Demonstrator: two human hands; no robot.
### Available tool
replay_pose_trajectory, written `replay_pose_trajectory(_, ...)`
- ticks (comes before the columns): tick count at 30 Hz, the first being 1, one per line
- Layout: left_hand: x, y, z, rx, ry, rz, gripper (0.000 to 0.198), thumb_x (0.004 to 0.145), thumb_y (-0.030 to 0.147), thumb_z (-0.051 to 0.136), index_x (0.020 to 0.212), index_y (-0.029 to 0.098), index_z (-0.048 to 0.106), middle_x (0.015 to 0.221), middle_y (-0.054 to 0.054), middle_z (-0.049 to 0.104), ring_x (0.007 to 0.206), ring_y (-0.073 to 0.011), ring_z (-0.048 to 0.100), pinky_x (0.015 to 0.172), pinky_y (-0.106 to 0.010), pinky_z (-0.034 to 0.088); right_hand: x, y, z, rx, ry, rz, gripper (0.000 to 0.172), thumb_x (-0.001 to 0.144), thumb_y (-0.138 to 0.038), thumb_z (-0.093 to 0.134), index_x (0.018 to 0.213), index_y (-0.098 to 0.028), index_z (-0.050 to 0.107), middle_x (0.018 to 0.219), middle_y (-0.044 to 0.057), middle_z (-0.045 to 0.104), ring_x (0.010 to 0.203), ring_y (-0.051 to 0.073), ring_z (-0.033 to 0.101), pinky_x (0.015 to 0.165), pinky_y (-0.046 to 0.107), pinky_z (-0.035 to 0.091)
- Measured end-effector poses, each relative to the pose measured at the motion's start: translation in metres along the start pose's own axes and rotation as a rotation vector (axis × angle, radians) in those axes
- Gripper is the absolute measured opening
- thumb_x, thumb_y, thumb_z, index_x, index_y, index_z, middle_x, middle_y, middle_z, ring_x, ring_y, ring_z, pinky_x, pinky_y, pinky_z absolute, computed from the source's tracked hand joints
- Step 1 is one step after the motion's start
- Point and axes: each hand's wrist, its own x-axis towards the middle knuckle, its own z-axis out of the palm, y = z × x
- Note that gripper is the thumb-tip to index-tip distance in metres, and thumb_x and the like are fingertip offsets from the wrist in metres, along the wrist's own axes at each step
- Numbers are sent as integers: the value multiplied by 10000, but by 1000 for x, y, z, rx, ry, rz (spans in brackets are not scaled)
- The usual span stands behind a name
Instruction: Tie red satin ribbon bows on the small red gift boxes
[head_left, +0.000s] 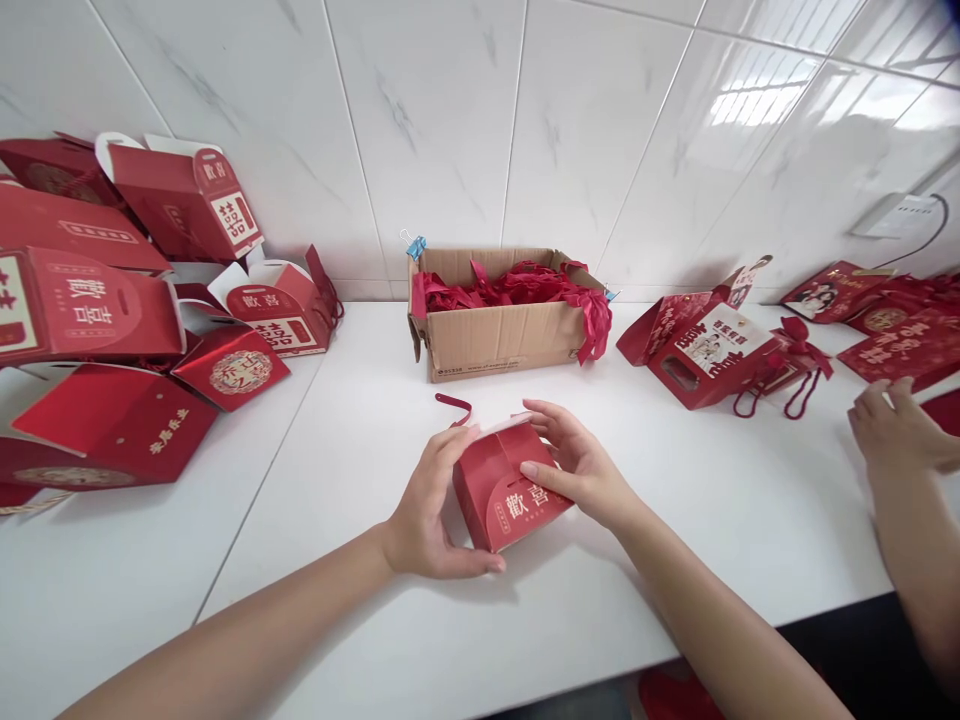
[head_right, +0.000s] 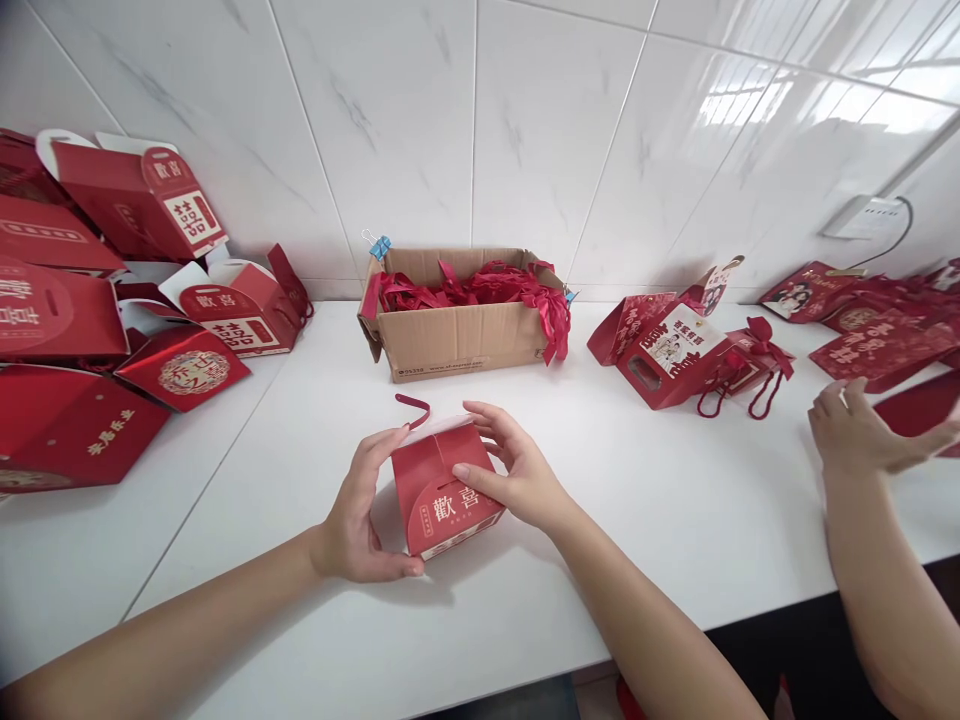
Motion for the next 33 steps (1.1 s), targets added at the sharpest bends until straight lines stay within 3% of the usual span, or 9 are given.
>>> replay_pose_trajectory(4,2,1,-1,-11,-10,38,896,617,606,683,1338,199,340,1198,-151,431,1127,-320,430,932,-519,410,-1,-2,0,-43,0,14,459,785,-309,670,1213,-328,504,1269,55,517,1181,227,494,961,421,443)
replay_pose_trajectory(9,2,1,-1,6,-52,81,735,646,579,667,1217,185,424,1202,-152,461,1122,-313,434,964,-545,374,0,-2,-1,-112,-21,-8,220,782,-317,666,995,-267,641,1264,72,485,1183,241,491,938,399,456)
replay_pose_trajectory(18,4,2,-1,85,-33,108,667,651,597,665,1146,206,449,1155,-138,495,1081,-296,463,924,-522,407,-1,-3,-7,-198,-101,-98,228,822,-234,596,1045,-264,630,1298,82,468,1270,246,404,1008,433,391)
replay_pose_trajectory(23,4,13,3,258,50,76,670,624,652,662,1112,231,478,1098,-117,510,1004,-280,489,867,-485,431,-1,-5,-10,-226,40,30,281,795,-342,637,1067,-278,601,1279,63,500,1208,235,472,936,398,460)
replay_pose_trajectory(25,2,19,3,309,41,95,615,676,628,628,1119,223,501,1062,-113,519,960,-269,484,832,-458,438,1,-4,-10,-238,130,99,311,775,-390,650,1053,-265,586,1211,66,550,1121,234,535,860,387,498)
replay_pose_trajectory(28,0,27,4,352,-17,182,496,782,495,550,1169,185,527,1007,-116,533,897,-246,469,771,-405,444,4,-2,-9,-273,264,139,300,736,-439,669,932,-226,589,1066,70,606,967,229,597,725,349,521)
replay_pose_trajectory(33,0,33,4,396,-30,248,432,746,281,565,1168,187,557,975,-100,559,883,-235,466,756,-379,443,6,2,-5,-252,345,85,303,710,-469,683,753,-201,550,790,34,605,758,191,602,611,300,493)
